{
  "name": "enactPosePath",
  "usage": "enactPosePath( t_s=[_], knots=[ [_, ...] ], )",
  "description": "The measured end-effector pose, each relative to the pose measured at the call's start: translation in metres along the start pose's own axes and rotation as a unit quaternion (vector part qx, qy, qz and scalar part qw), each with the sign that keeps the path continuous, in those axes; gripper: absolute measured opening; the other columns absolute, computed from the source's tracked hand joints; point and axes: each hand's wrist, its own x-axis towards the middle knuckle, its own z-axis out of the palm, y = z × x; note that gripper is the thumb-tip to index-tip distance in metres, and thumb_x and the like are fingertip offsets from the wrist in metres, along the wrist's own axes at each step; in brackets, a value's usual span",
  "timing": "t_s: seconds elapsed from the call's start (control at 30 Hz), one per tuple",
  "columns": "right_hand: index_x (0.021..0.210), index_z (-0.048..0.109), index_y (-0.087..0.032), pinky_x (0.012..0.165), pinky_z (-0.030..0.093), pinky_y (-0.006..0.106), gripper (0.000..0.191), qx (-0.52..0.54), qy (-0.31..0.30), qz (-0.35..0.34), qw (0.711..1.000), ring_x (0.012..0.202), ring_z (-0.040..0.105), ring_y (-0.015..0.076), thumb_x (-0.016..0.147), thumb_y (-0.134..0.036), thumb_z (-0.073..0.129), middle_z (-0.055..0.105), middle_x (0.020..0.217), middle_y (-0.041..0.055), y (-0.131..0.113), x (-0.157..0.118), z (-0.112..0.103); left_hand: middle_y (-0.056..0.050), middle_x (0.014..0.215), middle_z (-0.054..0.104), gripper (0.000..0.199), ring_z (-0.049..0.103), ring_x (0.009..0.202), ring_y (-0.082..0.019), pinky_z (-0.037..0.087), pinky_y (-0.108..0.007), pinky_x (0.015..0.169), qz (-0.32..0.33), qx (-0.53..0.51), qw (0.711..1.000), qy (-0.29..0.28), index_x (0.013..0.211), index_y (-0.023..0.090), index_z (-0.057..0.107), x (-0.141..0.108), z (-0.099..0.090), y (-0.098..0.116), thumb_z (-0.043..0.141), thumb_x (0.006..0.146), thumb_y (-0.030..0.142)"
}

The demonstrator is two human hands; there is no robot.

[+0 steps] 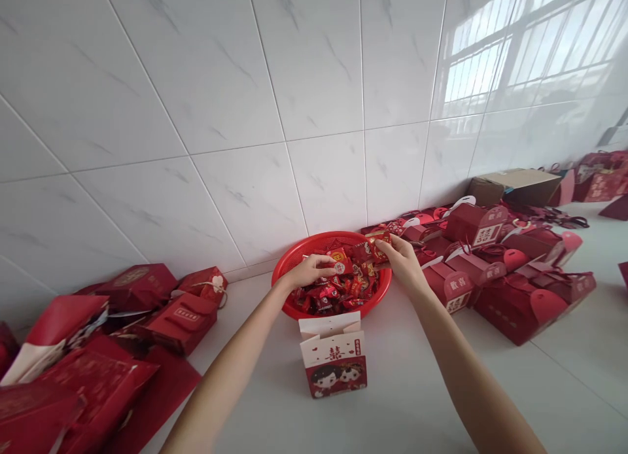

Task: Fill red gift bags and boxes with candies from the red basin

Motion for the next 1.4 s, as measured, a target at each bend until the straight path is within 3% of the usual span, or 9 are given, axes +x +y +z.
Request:
enactPosePath(
  t_s=[0.2, 0.37, 0.7, 0.8, 0.9, 1.0, 1.1, 1.27, 1.4],
  knots=[
    [0.082, 0.066, -0.021, 0.051, 0.055, 0.028, 0.026, 0.014, -0.031, 0.024, 0.999, 0.065, 0.065, 0.0198, 0.071, -0.044, 0.068, 0.07, 0.078, 0.0027, -0.004, -0.004, 0.003, -0.009, 0.104, 0.074, 0.045, 0.066, 0.097, -0.025, 0.051, -0.032, 0.082, 0.04, -0.092, 0.992, 0.076, 0.095, 0.016, 0.074, -0.014, 0.013, 0.01, 0.079, 0.07, 0.053],
    [0.08, 0.067, -0.021, 0.051, 0.054, 0.028, 0.025, 0.017, -0.041, 0.036, 0.998, 0.066, 0.065, 0.0204, 0.069, -0.042, 0.07, 0.071, 0.078, 0.0031, -0.004, -0.005, 0.005, -0.005, 0.092, 0.075, 0.046, 0.068, 0.083, -0.021, 0.053, -0.03, 0.075, 0.061, -0.151, 0.981, 0.105, 0.097, 0.016, 0.074, -0.015, 0.025, 0.025, 0.075, 0.074, 0.056],
    [0.082, 0.071, -0.019, 0.047, 0.047, 0.026, 0.036, 0.036, -0.053, 0.022, 0.998, 0.059, 0.062, 0.0183, 0.066, -0.051, 0.078, 0.072, 0.073, 0.0037, 0.003, -0.006, 0.009, -0.008, 0.097, 0.075, 0.038, 0.067, 0.092, -0.024, 0.053, -0.036, 0.086, 0.066, -0.115, 0.991, 0.031, 0.104, 0.014, 0.073, -0.01, 0.034, 0.044, 0.069, 0.083, 0.046],
    [0.081, 0.07, -0.02, 0.053, 0.05, 0.028, 0.036, 0.03, -0.022, -0.009, 0.999, 0.064, 0.064, 0.0198, 0.068, -0.053, 0.077, 0.072, 0.075, 0.0032, 0.005, -0.005, 0.008, -0.006, 0.097, 0.076, 0.028, 0.068, 0.096, -0.023, 0.052, -0.036, 0.09, 0.04, -0.063, 0.997, -0.014, 0.109, 0.017, 0.072, -0.003, 0.031, 0.037, 0.054, 0.09, 0.026],
    [0.078, 0.068, -0.021, 0.059, 0.053, 0.031, 0.035, 0.03, 0.001, -0.028, 0.999, 0.067, 0.064, 0.0209, 0.068, -0.053, 0.077, 0.072, 0.074, 0.0025, 0.003, -0.004, 0.005, -0.004, 0.109, 0.075, 0.038, 0.067, 0.102, -0.021, 0.051, -0.032, 0.092, 0.021, 0.078, 0.996, -0.039, 0.11, 0.019, 0.072, 0.014, 0.032, 0.022, 0.048, 0.082, 0.009],
    [0.076, 0.067, -0.021, 0.063, 0.054, 0.032, 0.032, 0.046, 0.0, -0.021, 0.999, 0.067, 0.064, 0.0211, 0.067, -0.049, 0.079, 0.07, 0.072, 0.0018, -0.001, -0.005, 0.002, -0.007, 0.12, 0.071, 0.044, 0.065, 0.108, -0.023, 0.049, -0.03, 0.09, 0.015, 0.266, 0.959, -0.1, 0.112, 0.017, 0.069, 0.032, 0.038, 0.01, 0.055, 0.073, 0.005],
    [0.074, 0.067, -0.021, 0.064, 0.053, 0.032, 0.028, 0.06, -0.013, -0.016, 0.998, 0.067, 0.064, 0.0204, 0.067, -0.045, 0.079, 0.068, 0.069, 0.001, -0.005, -0.007, 0.001, -0.009, 0.111, 0.072, 0.042, 0.067, 0.099, -0.025, 0.049, -0.029, 0.081, 0.013, 0.352, 0.926, -0.134, 0.109, 0.017, 0.068, 0.041, 0.044, 0.006, 0.059, 0.069, 0.006],
    [0.073, 0.067, -0.021, 0.064, 0.053, 0.032, 0.026, 0.045, -0.018, -0.016, 0.999, 0.066, 0.063, 0.0205, 0.068, -0.044, 0.077, 0.068, 0.068, 0.001, -0.009, -0.008, 0.002, -0.006, 0.09, 0.071, 0.011, 0.064, 0.083, -0.021, 0.046, -0.027, 0.073, 0.046, 0.331, 0.938, -0.09, 0.082, 0.017, 0.068, 0.032, 0.038, 0.006, 0.06, 0.075, 0.019],
    [0.074, 0.067, -0.021, 0.065, 0.054, 0.032, 0.027, 0.046, -0.02, -0.008, 0.999, 0.069, 0.065, 0.0222, 0.066, -0.045, 0.078, 0.07, 0.072, 0.0025, -0.011, -0.009, 0.002, -0.001, 0.071, 0.064, 0.028, 0.057, 0.068, -0.016, 0.042, -0.026, 0.064, 0.032, 0.177, 0.984, 0.008, 0.071, 0.017, 0.064, 0.014, 0.028, 0.012, 0.053, 0.086, 0.039]
  ],
)
